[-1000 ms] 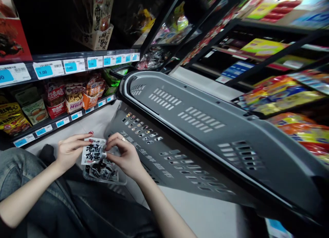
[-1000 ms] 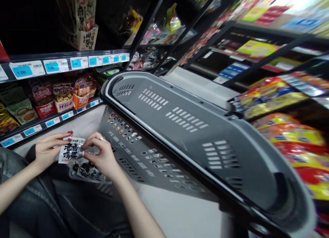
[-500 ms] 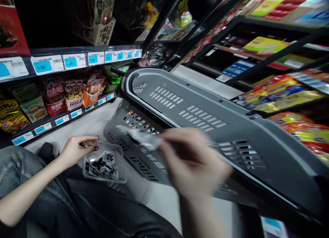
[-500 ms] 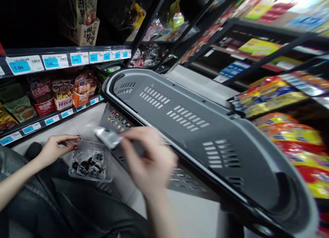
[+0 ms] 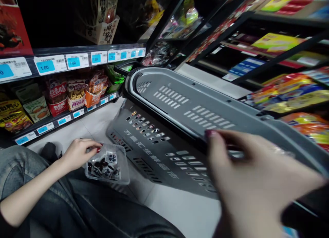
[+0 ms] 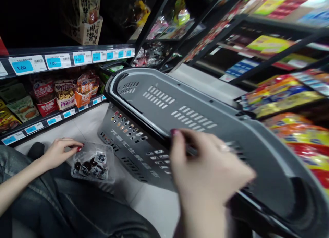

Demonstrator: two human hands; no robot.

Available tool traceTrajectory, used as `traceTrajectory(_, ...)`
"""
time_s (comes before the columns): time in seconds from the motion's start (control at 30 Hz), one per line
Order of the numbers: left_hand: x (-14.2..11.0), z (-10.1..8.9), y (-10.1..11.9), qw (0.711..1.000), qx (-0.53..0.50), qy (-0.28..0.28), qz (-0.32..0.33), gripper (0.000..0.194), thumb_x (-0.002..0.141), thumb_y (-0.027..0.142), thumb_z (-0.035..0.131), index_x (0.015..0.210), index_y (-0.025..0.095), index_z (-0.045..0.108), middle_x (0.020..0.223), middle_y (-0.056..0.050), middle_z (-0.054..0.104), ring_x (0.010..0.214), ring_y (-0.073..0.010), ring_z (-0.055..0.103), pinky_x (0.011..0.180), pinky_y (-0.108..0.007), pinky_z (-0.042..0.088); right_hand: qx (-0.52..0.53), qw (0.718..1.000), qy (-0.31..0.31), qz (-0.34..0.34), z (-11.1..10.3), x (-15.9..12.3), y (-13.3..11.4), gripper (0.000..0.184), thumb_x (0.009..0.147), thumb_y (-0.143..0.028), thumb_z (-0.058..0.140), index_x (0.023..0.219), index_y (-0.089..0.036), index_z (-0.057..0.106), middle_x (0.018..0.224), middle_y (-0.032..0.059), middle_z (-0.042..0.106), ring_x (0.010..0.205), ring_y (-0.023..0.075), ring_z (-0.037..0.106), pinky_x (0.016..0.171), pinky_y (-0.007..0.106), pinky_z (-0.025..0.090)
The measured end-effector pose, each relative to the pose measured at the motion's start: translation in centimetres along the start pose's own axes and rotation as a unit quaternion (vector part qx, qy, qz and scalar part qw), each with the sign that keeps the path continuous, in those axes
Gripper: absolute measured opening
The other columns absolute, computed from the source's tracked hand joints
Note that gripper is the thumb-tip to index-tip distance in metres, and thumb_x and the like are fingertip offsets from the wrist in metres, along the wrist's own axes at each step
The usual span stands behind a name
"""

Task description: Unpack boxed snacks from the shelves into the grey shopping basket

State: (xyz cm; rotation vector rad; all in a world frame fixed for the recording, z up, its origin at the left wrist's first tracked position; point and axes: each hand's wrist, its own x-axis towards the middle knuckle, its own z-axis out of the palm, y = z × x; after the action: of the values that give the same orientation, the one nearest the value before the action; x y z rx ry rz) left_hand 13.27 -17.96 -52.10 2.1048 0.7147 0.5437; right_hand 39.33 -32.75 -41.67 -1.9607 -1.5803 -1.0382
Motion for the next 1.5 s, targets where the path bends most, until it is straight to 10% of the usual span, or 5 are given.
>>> traceTrajectory(0.1,0.1,-0.1,-0.1,1.0,0.005,0.015,0.0,0.023,0.084,0.021,0.051,0.095,0.019,0.071,0.096,-0.002,0.074,0.088,-0.0144,0.066,0.081,-0.024,0.048,-0.019,0.994,0.08,-0.07,2.4,-1.6,-5.7,0.028,0.083,-0.02,0.055,0.056,-0.021,0.049,0.045,0.0001,0.047,0.045,0.0142,0.04,0.047,0.027,0.025)
traceTrajectory(0.33,0.1,-0.3,-0.2,0.999,0.01,0.034,0.001,0.022,0.083,0.02,0.052,0.094,0.02,0.071,0.095,-0.001,0.074,0.087,-0.0137,0.066,0.08,-0.023,0.048,0.181,0.853,-0.489,-0.027,12.1,-9.5,-14.9,0.014,0.077,-0.029,0.064,0.074,-0.015,0.065,0.07,0.0074,0.066,0.064,0.0189,0.062,0.057,0.028,0.043)
traceTrajectory(0.77,0.7,-0.7,-1.7,0.985,-0.058,0.012,-0.162,0.045,0.075,0.032,0.061,0.118,0.018,0.057,0.115,-0.009,0.067,0.089,-0.0205,0.067,0.082,-0.034,0.051,0.497,0.734,-0.434,0.163,13.7,-7.3,-10.9,0.019,0.084,-0.033,0.045,0.071,-0.02,0.051,0.066,-0.0006,0.057,0.063,0.0135,0.058,0.057,0.025,0.046)
traceTrajectory(0.97,0.4,-0.4,-0.6,0.911,-0.315,-0.199,-0.179,0.037,0.071,0.036,0.066,0.099,0.013,0.064,0.101,-0.01,0.071,0.083,-0.0202,0.068,0.064,-0.029,0.055,0.749,0.424,-0.394,0.322,8.5,-4.9,-10.2,0.025,0.073,-0.042,0.062,0.082,-0.021,0.053,0.083,0.0009,0.057,0.073,0.014,0.056,0.067,0.027,0.045)
traceTrajectory(1.5,-0.1,-0.8,1.1,0.925,-0.294,-0.184,-0.154,0.013,0.072,0.026,0.065,0.07,0.014,0.069,0.059,-0.002,0.07,0.053,-0.0157,0.064,0.053,-0.025,0.052,0.69,0.557,-0.402,0.228,7.4,-4.0,-10.4,0.029,0.072,-0.047,0.066,0.076,-0.019,0.061,0.068,-0.0001,0.059,0.062,0.0138,0.051,0.061,0.027,0.044)
